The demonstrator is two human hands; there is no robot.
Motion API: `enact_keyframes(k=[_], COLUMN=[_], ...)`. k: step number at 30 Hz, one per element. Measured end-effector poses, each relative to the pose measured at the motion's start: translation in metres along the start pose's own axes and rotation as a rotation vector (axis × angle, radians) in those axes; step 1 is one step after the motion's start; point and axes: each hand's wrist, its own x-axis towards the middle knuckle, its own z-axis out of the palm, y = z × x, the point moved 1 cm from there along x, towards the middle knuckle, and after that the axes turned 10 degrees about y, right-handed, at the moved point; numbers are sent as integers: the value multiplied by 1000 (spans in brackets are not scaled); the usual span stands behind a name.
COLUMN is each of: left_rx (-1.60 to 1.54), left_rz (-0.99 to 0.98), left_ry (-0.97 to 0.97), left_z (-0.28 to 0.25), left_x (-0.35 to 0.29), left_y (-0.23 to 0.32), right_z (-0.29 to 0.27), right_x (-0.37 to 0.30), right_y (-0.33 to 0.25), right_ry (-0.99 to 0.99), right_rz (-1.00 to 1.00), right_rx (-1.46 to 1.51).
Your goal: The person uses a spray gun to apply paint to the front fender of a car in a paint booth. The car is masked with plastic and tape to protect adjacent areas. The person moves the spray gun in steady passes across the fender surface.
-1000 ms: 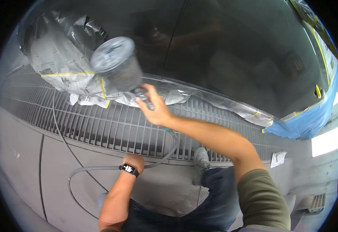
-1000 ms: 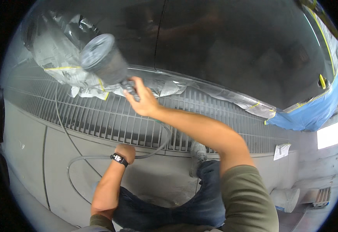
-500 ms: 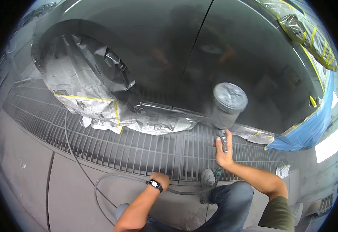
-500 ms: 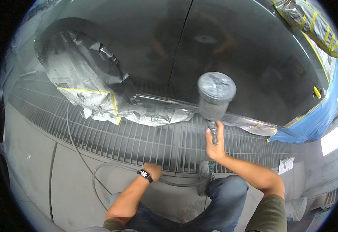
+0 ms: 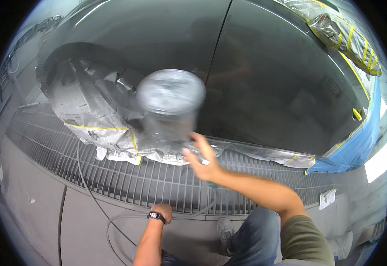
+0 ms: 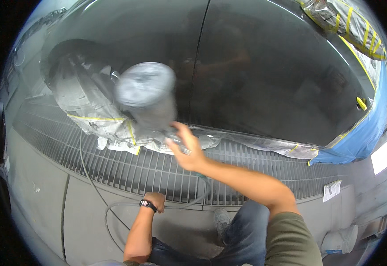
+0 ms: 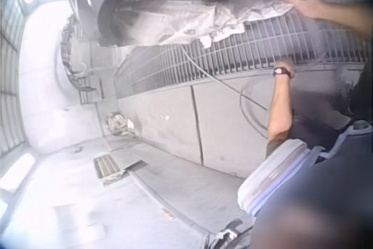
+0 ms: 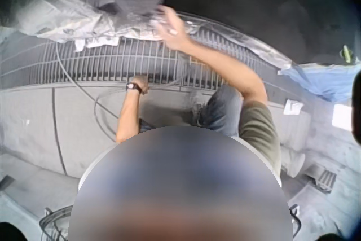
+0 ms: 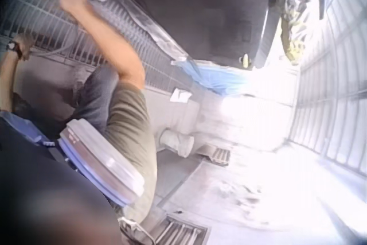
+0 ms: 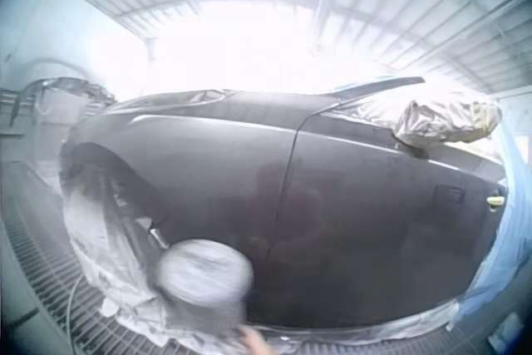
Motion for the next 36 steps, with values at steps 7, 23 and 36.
enact_keyframes(k=[7,23,36], left_rx=[43,-121,-337], left_rz=[19,-196,-235], left_ry=[328,-20,56], left_z=[8,-9,-128], left_x=[11,-164,-362], left_y=[38,102,203], right_z=[-176,-163,-228], right_x=[-110,-103,9], right_y=[33,-107,-342], right_ry=[735,-368,-426], right_rz=[-164,31,54], right_rx=[23,-27,206])
